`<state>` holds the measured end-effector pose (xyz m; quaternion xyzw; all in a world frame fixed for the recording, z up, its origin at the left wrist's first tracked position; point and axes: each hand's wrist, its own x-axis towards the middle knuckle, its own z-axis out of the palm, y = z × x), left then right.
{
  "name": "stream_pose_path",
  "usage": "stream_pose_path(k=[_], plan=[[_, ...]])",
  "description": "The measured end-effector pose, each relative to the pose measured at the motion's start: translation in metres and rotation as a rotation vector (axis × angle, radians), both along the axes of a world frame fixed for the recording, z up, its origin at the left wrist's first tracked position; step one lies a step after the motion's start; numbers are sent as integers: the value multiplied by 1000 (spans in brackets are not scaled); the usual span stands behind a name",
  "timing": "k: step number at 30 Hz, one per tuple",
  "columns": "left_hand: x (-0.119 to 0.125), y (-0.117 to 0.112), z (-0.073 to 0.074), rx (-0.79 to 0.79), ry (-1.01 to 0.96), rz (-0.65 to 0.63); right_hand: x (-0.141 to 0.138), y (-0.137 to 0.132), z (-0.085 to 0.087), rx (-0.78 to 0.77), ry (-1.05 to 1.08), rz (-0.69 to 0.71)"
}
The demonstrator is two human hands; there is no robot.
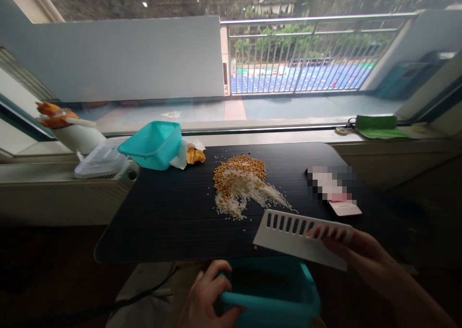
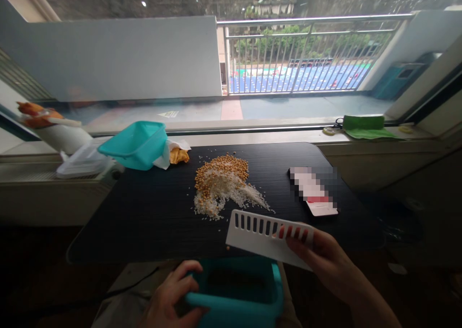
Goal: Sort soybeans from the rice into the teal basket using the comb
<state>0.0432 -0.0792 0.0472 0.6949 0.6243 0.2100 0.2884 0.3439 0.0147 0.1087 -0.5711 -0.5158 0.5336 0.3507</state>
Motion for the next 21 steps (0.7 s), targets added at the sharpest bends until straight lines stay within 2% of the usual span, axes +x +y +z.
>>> stream_pose_path(k=[3,6,12,17,21], plan=[[2,-1,-3,27,-14,12,-1,-1,0,5,58,-8],[1,-3,-4,47,5,36,-10,8,-7,59,85,-44],[-6,-6,2,48,41,27,-33,31,-25,174,53,38],[-14,-9,2,47,65,69,-37,36,-24,177,41,104],[-19,-10,1,23,64,105,-37,39,-20,166,48,74]])
